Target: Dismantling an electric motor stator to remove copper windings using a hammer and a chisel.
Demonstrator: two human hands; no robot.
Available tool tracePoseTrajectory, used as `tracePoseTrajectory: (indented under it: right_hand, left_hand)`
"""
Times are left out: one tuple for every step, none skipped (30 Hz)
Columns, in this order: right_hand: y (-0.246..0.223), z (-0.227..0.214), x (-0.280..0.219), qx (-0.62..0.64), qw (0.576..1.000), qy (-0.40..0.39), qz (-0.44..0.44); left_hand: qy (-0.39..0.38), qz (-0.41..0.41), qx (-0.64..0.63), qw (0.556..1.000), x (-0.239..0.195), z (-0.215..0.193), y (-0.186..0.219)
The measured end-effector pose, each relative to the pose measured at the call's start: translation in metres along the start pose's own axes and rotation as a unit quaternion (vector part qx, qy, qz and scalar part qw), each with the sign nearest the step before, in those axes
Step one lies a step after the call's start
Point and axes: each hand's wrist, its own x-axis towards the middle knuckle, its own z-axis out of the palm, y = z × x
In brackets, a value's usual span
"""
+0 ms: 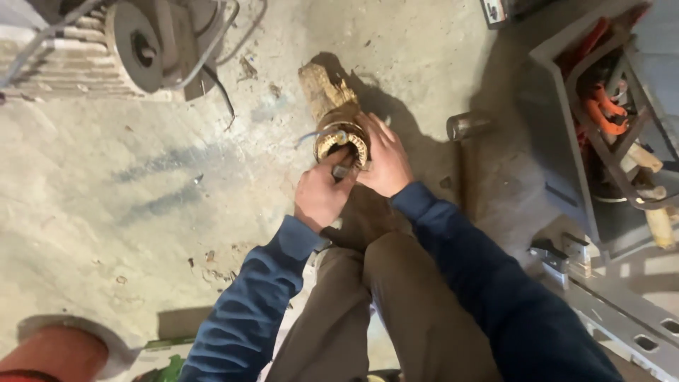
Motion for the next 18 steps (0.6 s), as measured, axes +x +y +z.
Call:
tracePoseTrajectory:
  right_hand:
    - [0.001, -0.003, 0.002, 0.0, 1.0, 0.004, 0.001]
    - [0.002, -0.005, 0.003, 0.021, 1.0, -0.014, -0.008]
    - [0.004, -0.008, 0.003, 0.042, 0.998, -0.033, -0.016]
    - [0.005, -0.009, 0.002, 0.041, 0.999, -0.031, -0.014]
    - [0.005, -0.009, 0.002, 0.064, 0.997, -0.036, -0.011]
    - [0.005, -0.009, 0.003, 0.086, 0.995, -0.041, -0.007]
    - [0.004, -0.008, 0.004, 0.089, 0.995, -0.038, -0.007]
    - [0.003, -0.007, 0.004, 0.126, 0.991, -0.039, 0.009]
    - [0.003, -0.007, 0.003, 0.162, 0.986, -0.04, 0.025]
    - [0.002, -0.001, 0.001, 0.164, 0.985, -0.038, 0.027]
    - [0.002, 0.003, -0.002, 0.199, 0.979, -0.031, 0.039]
    - [0.001, 0.007, -0.006, 0.234, 0.971, -0.024, 0.051]
    - [0.002, 0.007, -0.007, 0.233, 0.971, -0.023, 0.051]
    - [0.002, 0.006, -0.008, 0.218, 0.975, -0.01, 0.044]
    - [0.001, 0.006, -0.007, 0.204, 0.978, 0.001, 0.034]
    - [0.001, 0.0, -0.009, 0.204, 0.978, 0.002, 0.032]
    - [0.002, -0.004, -0.009, 0.175, 0.985, -0.007, 0.004]
    - [0.003, -0.007, -0.009, 0.145, 0.989, -0.014, -0.024]
  left_hand:
    - [-0.001, 0.003, 0.002, 1.0, -0.001, -0.003, -0.003]
    - [-0.019, 0.028, -0.007, 0.999, -0.002, -0.006, -0.007]
    - [-0.037, 0.052, -0.017, 0.998, -0.004, -0.008, -0.011]
    - [-0.039, 0.054, -0.017, 0.998, -0.004, -0.01, -0.02]
    - [-0.022, 0.024, -0.035, 0.999, -0.005, -0.013, -0.03]
    - [-0.005, -0.006, -0.052, 0.999, -0.006, -0.016, -0.04]
    - [-0.006, -0.004, -0.049, 0.999, 0.001, -0.028, -0.038]
    - [0.021, 0.005, 0.006, 1.0, 0.007, -0.04, -0.036]
    - [0.047, 0.013, 0.06, 0.997, 0.012, -0.051, -0.034]
    - [0.046, 0.013, 0.063, 0.997, 0.018, -0.053, -0.028]
    - [0.023, 0.06, 0.102, 0.993, 0.023, -0.053, -0.022]
    - [0.0, 0.105, 0.139, 0.985, 0.028, -0.054, -0.016]
    - [-0.001, 0.107, 0.139, 0.985, 0.028, -0.046, -0.014]
    - [-0.029, 0.061, 0.15, 0.986, 0.027, -0.037, -0.012]
    - [-0.055, 0.014, 0.162, 0.985, 0.027, -0.031, -0.009]
    - [-0.052, 0.015, 0.162, 0.985, 0.017, -0.022, -0.014]
    - [-0.04, -0.003, 0.122, 0.992, 0.008, -0.015, -0.02]
    - [-0.029, -0.021, 0.082, 0.996, 0.0, -0.008, -0.026]
